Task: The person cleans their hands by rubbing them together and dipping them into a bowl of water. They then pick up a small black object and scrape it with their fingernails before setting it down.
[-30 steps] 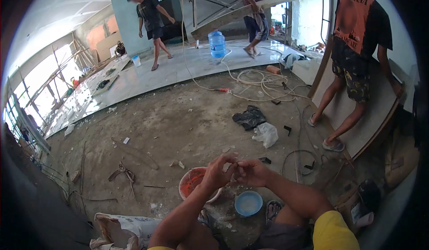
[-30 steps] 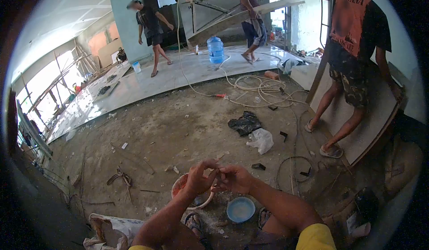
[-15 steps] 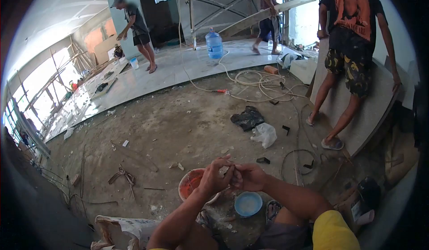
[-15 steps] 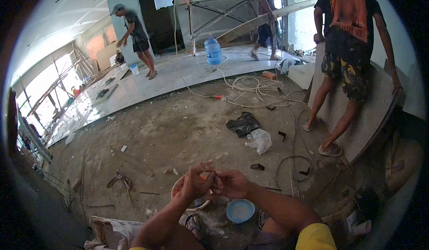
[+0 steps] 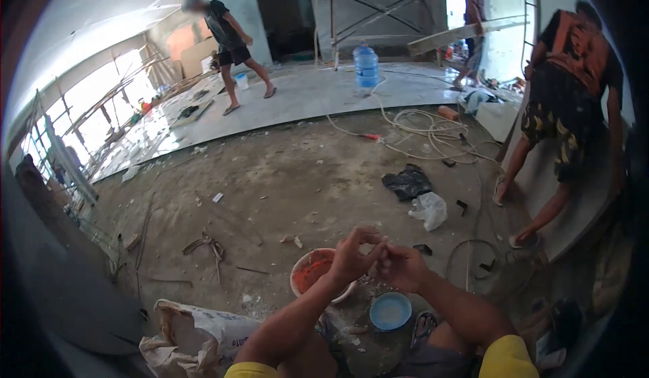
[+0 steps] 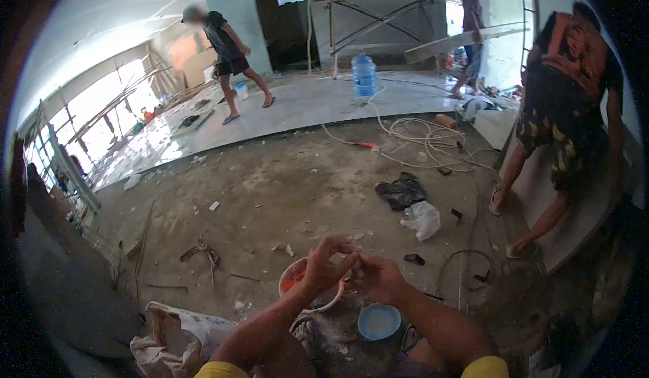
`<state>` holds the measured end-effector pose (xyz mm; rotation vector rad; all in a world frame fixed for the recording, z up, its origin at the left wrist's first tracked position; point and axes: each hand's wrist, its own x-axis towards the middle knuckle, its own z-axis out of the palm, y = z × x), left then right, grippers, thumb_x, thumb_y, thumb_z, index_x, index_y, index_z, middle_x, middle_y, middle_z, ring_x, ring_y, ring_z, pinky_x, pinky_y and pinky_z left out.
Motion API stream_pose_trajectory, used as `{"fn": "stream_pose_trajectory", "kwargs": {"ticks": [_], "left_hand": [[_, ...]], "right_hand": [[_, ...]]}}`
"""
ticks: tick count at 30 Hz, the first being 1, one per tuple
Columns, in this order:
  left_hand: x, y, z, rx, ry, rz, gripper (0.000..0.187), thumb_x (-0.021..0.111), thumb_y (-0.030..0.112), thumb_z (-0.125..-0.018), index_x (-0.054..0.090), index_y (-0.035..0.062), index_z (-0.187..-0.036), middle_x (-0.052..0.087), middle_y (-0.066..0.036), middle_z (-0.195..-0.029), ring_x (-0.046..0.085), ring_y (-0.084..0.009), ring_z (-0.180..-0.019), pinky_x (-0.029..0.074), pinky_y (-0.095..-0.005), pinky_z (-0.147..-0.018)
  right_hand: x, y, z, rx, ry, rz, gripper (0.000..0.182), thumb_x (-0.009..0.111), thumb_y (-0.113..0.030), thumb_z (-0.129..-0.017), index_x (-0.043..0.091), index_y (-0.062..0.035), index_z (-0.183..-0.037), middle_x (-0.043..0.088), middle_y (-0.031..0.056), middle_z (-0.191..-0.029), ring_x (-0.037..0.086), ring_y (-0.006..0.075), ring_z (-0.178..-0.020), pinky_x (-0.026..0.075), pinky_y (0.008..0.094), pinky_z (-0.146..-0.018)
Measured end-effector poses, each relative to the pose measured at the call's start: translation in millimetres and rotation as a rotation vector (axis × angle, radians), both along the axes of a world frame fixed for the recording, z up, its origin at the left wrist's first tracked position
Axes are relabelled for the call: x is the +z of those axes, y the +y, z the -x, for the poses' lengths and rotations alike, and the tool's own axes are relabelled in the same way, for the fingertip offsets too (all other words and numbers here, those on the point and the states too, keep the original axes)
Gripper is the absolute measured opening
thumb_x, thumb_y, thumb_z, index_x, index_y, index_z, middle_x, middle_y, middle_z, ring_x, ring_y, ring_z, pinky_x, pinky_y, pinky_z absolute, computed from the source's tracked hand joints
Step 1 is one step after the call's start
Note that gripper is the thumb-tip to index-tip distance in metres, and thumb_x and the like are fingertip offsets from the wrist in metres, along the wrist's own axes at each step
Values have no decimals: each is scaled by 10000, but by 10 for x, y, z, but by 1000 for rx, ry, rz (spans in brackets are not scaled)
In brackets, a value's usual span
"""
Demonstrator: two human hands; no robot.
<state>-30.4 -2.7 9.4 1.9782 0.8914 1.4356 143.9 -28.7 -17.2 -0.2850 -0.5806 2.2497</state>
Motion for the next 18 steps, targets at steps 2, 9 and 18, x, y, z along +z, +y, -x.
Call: {"fn": "stream_pose_trajectory", "kwargs": {"ticks": [2, 9, 18], "left_hand": [[88, -25, 19, -5, 88, -5, 310, 741, 107, -807, 535, 29, -1025, 701, -91, -864, 699, -199, -871, 540, -321, -757], [19, 26, 90, -80, 129, -56, 355, 728, 122, -791, 564, 49, -1098, 691, -114, -853, 676, -302, -847, 531, -378, -713], [52, 26, 65, -222, 455, -229, 469, 615, 94, -853, 484, 87, -1303, 637, -121, -1094, 604, -324, -1075, 530, -408, -838]], "right_hand": [[-152, 68, -26, -24, 46, 15, 302, 408, -303, -992, 604, -80, -939, 584, 36, -817, 602, 221, -829, 482, 429, -866], [100, -18, 59, -80, -18, 126, 303, 408, -303, -985, 611, -89, -918, 566, 25, -749, 592, 209, -761, 491, 437, -817], [70, -37, 62, -160, -171, 187, 333, 358, -278, -929, 601, -87, -806, 533, 30, -672, 584, 226, -703, 488, 469, -787]]}}
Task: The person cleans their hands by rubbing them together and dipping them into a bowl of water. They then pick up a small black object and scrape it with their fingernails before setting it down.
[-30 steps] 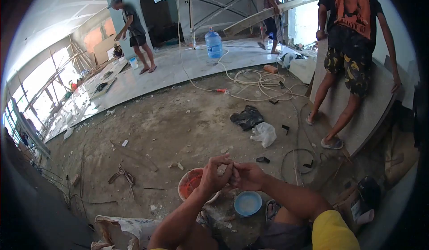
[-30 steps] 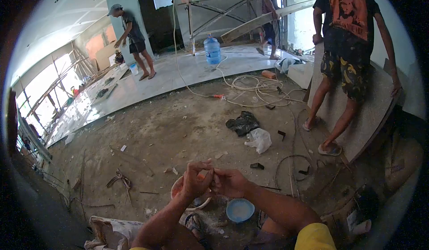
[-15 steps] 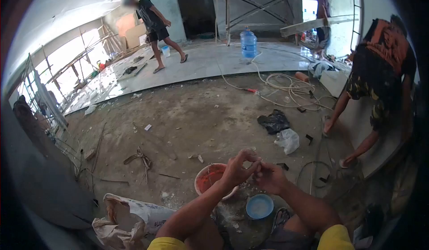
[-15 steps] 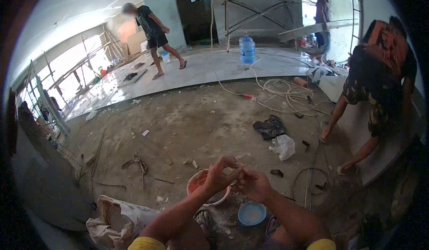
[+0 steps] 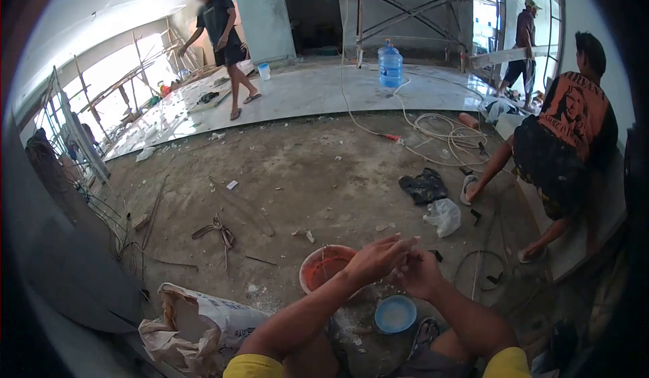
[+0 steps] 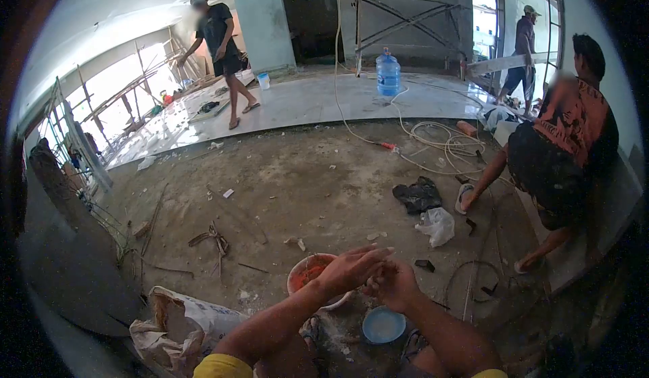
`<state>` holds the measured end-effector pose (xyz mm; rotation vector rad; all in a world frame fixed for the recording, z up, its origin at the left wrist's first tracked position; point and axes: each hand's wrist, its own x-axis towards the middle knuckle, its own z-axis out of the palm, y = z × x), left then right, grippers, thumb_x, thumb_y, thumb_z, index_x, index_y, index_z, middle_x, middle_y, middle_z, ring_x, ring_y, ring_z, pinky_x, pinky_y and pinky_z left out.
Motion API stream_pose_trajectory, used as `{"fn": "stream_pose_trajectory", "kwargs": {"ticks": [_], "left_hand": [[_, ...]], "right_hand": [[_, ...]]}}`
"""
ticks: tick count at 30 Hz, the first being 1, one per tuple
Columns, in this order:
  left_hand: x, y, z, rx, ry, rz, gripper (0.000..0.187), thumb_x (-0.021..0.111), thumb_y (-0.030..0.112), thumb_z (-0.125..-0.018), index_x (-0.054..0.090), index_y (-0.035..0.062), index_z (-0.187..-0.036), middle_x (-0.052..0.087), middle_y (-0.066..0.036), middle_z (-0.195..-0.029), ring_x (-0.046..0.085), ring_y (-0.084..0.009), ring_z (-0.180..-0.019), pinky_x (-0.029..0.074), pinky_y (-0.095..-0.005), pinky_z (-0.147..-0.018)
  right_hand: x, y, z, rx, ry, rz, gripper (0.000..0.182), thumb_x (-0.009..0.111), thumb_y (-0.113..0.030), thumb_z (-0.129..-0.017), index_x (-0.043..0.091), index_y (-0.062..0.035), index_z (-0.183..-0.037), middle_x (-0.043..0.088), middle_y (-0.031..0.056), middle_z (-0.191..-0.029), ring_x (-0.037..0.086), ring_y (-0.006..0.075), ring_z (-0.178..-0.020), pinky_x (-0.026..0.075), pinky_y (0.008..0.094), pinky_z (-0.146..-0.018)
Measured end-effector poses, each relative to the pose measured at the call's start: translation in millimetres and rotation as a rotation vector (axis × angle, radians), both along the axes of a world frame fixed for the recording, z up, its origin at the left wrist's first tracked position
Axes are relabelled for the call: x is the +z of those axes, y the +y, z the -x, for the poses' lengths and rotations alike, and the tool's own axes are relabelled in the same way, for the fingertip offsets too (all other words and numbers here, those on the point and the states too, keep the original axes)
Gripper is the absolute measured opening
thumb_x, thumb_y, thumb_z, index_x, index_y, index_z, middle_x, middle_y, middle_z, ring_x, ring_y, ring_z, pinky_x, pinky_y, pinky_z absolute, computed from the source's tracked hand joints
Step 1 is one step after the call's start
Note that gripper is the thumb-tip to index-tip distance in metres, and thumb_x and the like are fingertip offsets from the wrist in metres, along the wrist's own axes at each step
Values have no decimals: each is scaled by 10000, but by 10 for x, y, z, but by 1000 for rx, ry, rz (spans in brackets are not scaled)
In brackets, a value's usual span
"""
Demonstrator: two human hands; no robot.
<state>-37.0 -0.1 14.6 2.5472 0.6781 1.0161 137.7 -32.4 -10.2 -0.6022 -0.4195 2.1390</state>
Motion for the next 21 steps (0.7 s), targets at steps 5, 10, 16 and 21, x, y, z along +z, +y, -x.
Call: {"fn": "stream_pose_trajectory", "kwargs": {"ticks": [5, 10, 16, 21], "left_hand": [[0, 25, -60, -37, 63, -2, 517, 600, 76, -836, 457, 101, -1333, 633, -133, -1048, 606, -337, -1048, 524, -412, -845], [65, -22, -70, -59, 89, 31, 507, 598, 71, -825, 472, 76, -1316, 625, -144, -1006, 612, -324, -996, 515, -419, -858], [-91, 84, -89, -82, 155, -125, 365, 576, 99, -856, 526, 74, -1217, 630, -169, -1072, 586, -360, -1080, 494, -427, -907], [21, 21, -88, 7, 11, -36, 281, 631, 107, -838, 506, 67, -1087, 631, -121, -1147, 585, -365, -1115, 511, -424, -900]], "right_hand": [[117, -50, 18, -59, -80, 102, 303, 382, -268, -919, 573, -97, -759, 536, 36, -671, 544, 228, -616, 476, 452, -722], [67, -21, 9, -43, -88, 82, 271, 418, -274, -916, 569, -107, -765, 545, 38, -703, 540, 220, -622, 475, 443, -703], [92, -54, 8, -64, -87, 62, 271, 422, -286, -938, 580, -121, -791, 508, 7, -651, 544, 181, -626, 515, 416, -690], [-117, 6, -28, 27, 34, -20, 266, 414, -292, -943, 577, -111, -836, 512, 19, -697, 542, 185, -635, 501, 404, -715]]}}
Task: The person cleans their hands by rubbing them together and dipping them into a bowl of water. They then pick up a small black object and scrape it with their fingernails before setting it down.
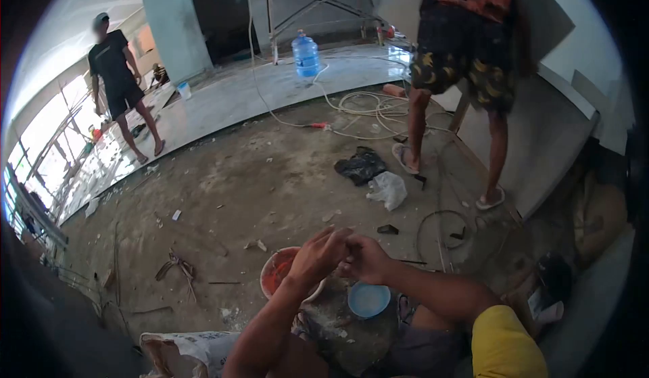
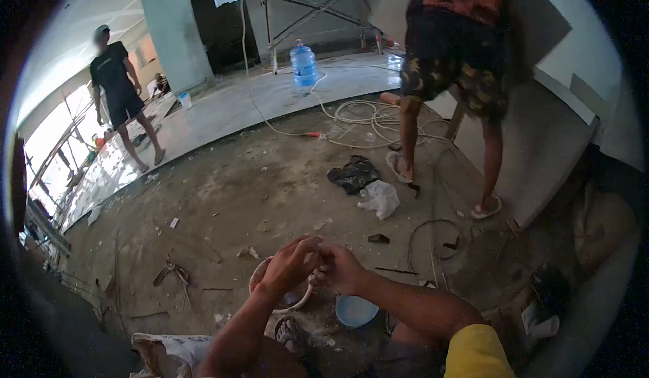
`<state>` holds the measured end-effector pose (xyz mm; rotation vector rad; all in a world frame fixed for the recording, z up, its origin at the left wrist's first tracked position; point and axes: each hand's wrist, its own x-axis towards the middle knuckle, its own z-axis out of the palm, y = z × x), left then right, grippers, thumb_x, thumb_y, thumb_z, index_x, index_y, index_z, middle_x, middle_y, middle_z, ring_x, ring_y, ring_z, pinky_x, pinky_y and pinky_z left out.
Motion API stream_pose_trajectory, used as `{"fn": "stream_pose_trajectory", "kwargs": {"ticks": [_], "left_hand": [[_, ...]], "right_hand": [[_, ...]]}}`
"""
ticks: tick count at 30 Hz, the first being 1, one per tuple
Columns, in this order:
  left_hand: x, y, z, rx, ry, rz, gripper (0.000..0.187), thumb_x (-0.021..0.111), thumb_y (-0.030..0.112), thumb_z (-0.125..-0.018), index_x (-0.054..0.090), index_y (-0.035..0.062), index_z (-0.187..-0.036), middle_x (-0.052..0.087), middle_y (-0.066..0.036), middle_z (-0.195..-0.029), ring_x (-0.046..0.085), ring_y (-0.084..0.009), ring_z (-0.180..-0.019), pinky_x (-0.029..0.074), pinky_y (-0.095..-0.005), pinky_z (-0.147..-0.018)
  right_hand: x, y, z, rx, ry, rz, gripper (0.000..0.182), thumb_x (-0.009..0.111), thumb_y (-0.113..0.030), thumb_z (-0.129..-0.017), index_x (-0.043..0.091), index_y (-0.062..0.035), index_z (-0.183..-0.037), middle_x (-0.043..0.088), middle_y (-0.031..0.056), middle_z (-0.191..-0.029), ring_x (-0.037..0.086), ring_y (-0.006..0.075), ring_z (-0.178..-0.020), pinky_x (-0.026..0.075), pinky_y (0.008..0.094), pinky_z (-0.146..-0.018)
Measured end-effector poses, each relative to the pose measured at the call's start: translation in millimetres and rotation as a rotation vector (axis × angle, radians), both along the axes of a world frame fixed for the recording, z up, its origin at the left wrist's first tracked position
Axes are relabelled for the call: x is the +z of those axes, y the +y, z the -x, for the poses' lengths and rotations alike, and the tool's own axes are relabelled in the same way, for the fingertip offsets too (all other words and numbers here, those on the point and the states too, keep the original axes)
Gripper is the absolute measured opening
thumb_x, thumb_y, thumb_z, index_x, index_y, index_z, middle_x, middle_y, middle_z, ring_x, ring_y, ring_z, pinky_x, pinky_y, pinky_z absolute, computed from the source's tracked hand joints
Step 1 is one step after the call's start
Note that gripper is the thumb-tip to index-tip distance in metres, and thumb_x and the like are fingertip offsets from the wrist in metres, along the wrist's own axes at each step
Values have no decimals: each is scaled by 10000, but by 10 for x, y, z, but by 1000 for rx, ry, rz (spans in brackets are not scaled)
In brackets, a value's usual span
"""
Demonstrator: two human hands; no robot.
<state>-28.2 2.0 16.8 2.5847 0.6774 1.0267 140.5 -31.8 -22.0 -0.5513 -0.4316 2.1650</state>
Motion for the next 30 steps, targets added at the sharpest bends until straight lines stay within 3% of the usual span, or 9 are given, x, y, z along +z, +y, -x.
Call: {"fn": "stream_pose_trajectory", "kwargs": {"ticks": [7, 9, 16, 20, 22, 25, 30], "left_hand": [[-29, 44, 18, 58, -4, -197, 308, 670, 116, -832, 490, 100, -1081, 659, -87, -1080, 598, -350, -1114, 535, -435, -873], [-29, 44, 12, 66, -16, -178, 305, 669, 118, -836, 489, 103, -1082, 660, -85, -1081, 593, -348, -1123, 528, -436, -884], [41, -18, -27, 92, -81, -110, 306, 674, 104, -833, 498, 90, -1083, 657, -108, -1107, 585, -342, -1136, 504, -435, -910], [16, 46, -4, 91, -94, -236, 269, 639, 60, -816, 547, 68, -1069, 600, -99, -1182, 638, -312, -993, 513, -437, -906], [25, 59, 11, 196, -195, 9, 240, 654, 63, -819, 554, 60, -1037, 644, -113, -1118, 643, -317, -986, 519, -428, -869], [94, 2, 38, 237, -194, 156, 236, 657, 64, -827, 542, 56, -1033, 673, -118, -1051, 640, -326, -993, 527, -412, -826], [19, 25, 24, 245, -210, 90, 282, 669, 71, -820, 528, 55, -1064, 683, -119, -977, 657, -318, -942, 531, -398, -791]], "right_hand": [[148, -48, 65, -57, -29, 30, 284, 394, -306, -961, 572, -114, -849, 528, 20, -727, 545, 183, -671, 496, 403, -731], [116, -40, 55, -40, 96, -10, 274, 389, -299, -971, 582, -115, -909, 548, 15, -782, 555, 180, -705, 502, 397, -735], [162, -63, 44, -37, 82, -43, 280, 387, -301, -989, 583, -100, -985, 562, 13, -840, 575, 186, -740, 510, 377, -743], [80, -27, 24, -16, 106, -84, 313, 404, -314, -980, 592, -84, -881, 543, 28, -742, 573, 206, -710, 503, 393, -754], [52, -25, 7, 24, 134, -147, 329, 411, -318, -976, 592, -80, -840, 533, 34, -703, 567, 212, -690, 501, 400, -756], [81, -54, 11, -6, 43, -88, 336, 407, -317, -963, 567, -66, -808, 499, 41, -674, 538, 213, -667, 488, 420, -779], [99, -48, 42, -59, 5, -52, 332, 451, -329, -959, 583, -77, -789, 481, 24, -643, 516, 199, -627, 490, 420, -747]]}}
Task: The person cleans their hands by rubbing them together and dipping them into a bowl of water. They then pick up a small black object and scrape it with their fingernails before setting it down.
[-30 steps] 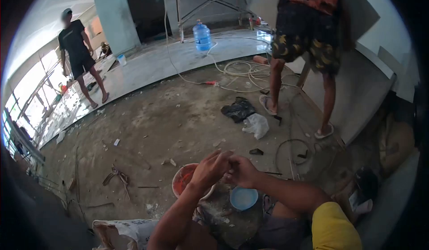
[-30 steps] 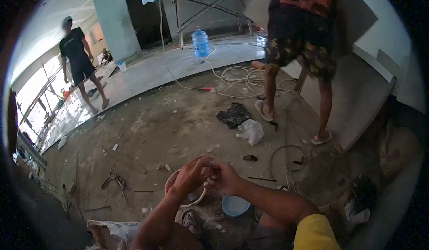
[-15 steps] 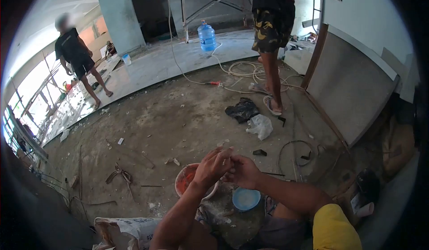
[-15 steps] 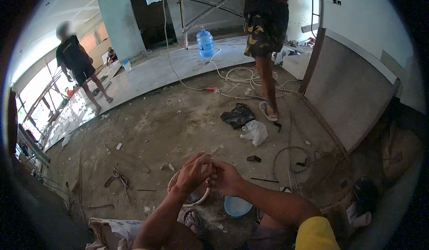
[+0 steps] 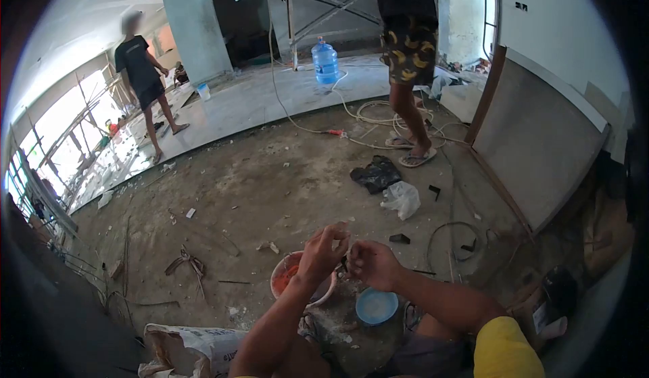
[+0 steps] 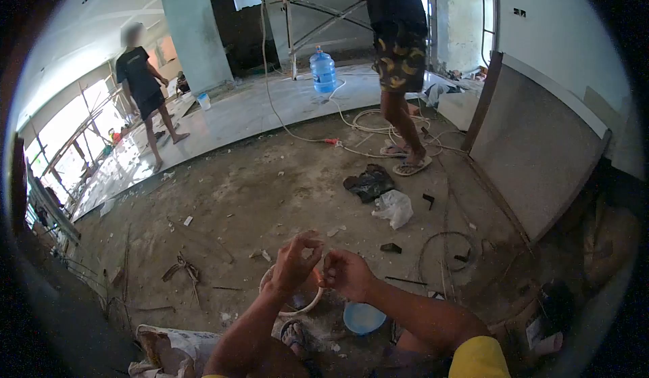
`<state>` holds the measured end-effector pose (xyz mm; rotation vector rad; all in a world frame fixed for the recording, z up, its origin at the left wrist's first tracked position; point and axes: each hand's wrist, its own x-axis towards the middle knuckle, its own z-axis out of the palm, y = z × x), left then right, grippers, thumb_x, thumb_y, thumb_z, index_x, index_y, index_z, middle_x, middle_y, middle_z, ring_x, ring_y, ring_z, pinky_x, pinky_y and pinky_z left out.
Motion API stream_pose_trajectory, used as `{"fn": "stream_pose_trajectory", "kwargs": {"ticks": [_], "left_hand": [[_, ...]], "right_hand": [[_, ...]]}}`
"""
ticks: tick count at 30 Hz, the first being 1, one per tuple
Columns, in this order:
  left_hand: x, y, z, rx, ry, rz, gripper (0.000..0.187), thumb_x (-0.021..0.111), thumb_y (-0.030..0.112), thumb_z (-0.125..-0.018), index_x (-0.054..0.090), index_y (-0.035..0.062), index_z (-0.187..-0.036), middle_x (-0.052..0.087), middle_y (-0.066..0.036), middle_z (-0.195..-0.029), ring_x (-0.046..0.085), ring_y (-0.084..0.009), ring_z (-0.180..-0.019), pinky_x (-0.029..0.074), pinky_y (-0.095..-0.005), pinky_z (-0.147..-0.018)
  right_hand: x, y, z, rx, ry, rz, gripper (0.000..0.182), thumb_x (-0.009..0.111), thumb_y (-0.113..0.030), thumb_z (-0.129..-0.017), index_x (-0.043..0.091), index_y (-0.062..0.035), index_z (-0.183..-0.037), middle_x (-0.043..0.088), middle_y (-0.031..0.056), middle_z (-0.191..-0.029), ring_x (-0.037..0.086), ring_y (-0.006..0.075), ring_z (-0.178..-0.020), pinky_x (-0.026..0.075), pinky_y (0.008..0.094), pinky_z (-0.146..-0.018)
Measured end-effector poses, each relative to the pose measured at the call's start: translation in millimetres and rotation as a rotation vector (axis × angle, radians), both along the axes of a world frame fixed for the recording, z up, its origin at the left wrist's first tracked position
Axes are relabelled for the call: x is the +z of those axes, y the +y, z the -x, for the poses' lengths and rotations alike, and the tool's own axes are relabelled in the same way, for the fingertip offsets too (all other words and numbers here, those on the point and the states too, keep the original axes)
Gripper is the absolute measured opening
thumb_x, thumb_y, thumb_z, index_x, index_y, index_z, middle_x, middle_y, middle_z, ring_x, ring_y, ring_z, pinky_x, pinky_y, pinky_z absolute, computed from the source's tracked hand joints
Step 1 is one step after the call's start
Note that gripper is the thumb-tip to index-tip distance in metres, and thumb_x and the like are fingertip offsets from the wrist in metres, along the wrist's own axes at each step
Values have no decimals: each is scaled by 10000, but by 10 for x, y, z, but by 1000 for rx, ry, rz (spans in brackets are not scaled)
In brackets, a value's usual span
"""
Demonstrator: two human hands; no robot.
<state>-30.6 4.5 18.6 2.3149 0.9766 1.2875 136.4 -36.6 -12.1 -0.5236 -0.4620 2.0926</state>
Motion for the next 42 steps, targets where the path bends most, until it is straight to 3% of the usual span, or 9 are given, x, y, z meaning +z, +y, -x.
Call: {"fn": "stream_pose_trajectory", "kwargs": {"ticks": [8, 14, 17, 32, 35, 39, 42], "left_hand": [[-4, -9, 19, 49, -72, 121, 303, 729, 89, -774, 543, 28, -1005, 686, -140, -973, 663, -333, -977, 531, -407, -826], [1, -19, 44, 85, -62, 134, 366, 718, 93, -775, 536, 30, -1085, 681, -141, -944, 662, -329, -969, 519, -413, -832], [21, -31, 48, 49, -93, 60, 411, 673, 82, -783, 548, 73, -1175, 664, -116, -842, 667, -310, -830, 520, -395, -741], [-45, -13, 45, -68, -66, 23, 225, 623, 56, -858, 640, 32, -1082, 655, -182, -1042, 627, -364, -1001, 509, -414, -820], [-73, -18, 38, -38, -31, 55, 223, 632, 66, -856, 641, 37, -1078, 657, -177, -1039, 637, -352, -988, 512, -404, -812], [-113, 29, 54, -41, -100, 103, 210, 665, 99, -845, 649, 24, -1041, 680, -156, -938, 675, -304, -853, 526, -371, -729], [-72, 9, 69, -14, -101, 178, 181, 677, 116, -839, 650, 7, -981, 683, -149, -850, 683, -276, -774, 528, -357, -673]], "right_hand": [[-46, 25, -3, 21, 8, 35, 325, 474, -339, -957, 581, -85, -785, 502, 39, -654, 510, 209, -616, 487, 422, -748], [40, -16, 27, -9, -41, 8, 332, 468, -340, -969, 578, -89, -781, 499, 41, -649, 501, 209, -605, 478, 403, -726], [-5, 6, 12, -7, -68, 0, 337, 464, -339, -975, 573, -90, -775, 499, 30, -648, 502, 206, -606, 474, 396, -714], [-5, -9, 25, -73, -145, 32, 306, 481, -314, -976, 567, -97, -778, 537, 23, -684, 519, 179, -628, 459, 389, -694], [80, -23, 53, -120, -196, 38, 241, 512, -276, -967, 565, -102, -809, 531, 14, -668, 522, 164, -604, 475, 383, -672], [78, -12, 74, -207, -262, 25, 139, 546, -216, -961, 549, -112, -868, 523, 2, -647, 521, 135, -579, 504, 360, -646], [46, 5, 60, -192, -323, -7, 127, 600, -233, -926, 529, -140, -878, 526, -23, -697, 511, 117, -590, 464, 337, -630]]}}
